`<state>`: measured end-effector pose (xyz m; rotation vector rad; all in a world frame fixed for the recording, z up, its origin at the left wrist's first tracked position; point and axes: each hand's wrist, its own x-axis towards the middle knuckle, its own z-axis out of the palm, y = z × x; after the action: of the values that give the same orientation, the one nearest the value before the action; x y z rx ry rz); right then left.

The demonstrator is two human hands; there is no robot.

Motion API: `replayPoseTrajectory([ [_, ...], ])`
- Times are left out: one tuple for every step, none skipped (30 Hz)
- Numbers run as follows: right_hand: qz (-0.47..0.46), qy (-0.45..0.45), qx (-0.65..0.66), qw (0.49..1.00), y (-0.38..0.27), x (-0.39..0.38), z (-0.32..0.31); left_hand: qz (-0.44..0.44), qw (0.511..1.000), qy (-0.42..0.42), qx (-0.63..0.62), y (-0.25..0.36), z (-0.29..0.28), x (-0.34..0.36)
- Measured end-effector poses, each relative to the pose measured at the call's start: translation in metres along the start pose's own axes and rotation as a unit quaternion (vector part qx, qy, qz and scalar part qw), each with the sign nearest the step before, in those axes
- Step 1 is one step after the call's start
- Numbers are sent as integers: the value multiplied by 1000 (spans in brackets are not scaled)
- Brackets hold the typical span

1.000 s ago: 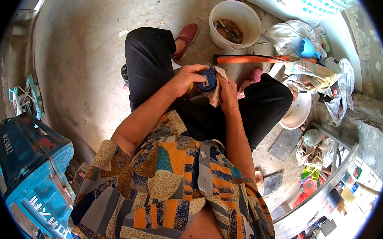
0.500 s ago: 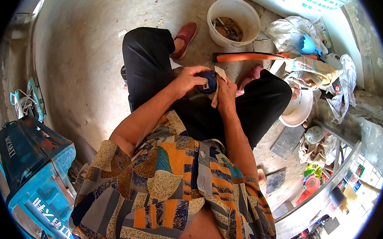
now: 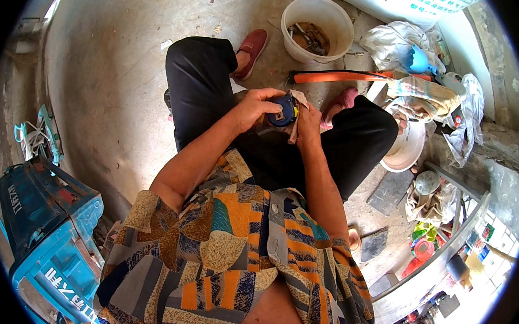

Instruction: The person wipes a metal part with a cloth and wraps blue tape around it while sitting in a utility area.

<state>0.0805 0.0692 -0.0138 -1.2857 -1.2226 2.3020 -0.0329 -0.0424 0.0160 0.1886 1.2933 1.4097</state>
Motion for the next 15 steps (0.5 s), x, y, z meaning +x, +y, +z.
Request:
replayPoseTrajectory([
  [-6, 2, 2, 1000, 0, 0, 0, -5, 1000, -5, -9, 1, 0, 0],
  [-12, 4, 4, 1000, 1, 0, 0, -9, 1000, -10, -17, 1, 0, 0],
  [-19, 6, 5, 1000, 2, 0, -1, -14, 999, -15, -26, 1, 0, 0],
  [-31, 5, -4, 999, 4, 1, -1, -16, 1000, -15, -21, -1, -1, 1],
  [-44, 5, -12, 999, 5, 1, -1, -18, 1000, -15, -16, -5, -3, 3],
  [-57, 5, -21, 998, 6, 1, -2, -20, 1000, -15, -11, -7, -4, 4],
  [-56, 4, -16, 998, 7, 1, -2, -17, 1000, -19, -10, -8, -3, 4],
  [-55, 3, -12, 998, 7, 1, -2, -13, 1000, -22, -10, -9, -2, 3],
  [-54, 2, -7, 998, 7, 2, -2, -9, 1000, -25, -10, -9, -1, 3],
  [-51, 0, -7, 999, 8, 2, -3, 1, 999, -34, 15, -10, -2, 3],
  [-48, -3, -7, 999, 9, 4, -4, 12, 998, -43, 39, -12, -2, 4],
  [-45, -6, -7, 999, 10, 4, -4, 23, 996, -51, 64, -13, -3, 4],
  [-42, -6, -3, 999, 9, 3, -4, 57, 988, -44, 138, -12, -2, 3],
  [-39, -6, 2, 999, 8, 2, -2, 90, 973, -36, 210, -10, 0, 2],
  [-36, -6, 6, 999, 8, 1, -2, 122, 951, -28, 282, -10, 1, 1],
])
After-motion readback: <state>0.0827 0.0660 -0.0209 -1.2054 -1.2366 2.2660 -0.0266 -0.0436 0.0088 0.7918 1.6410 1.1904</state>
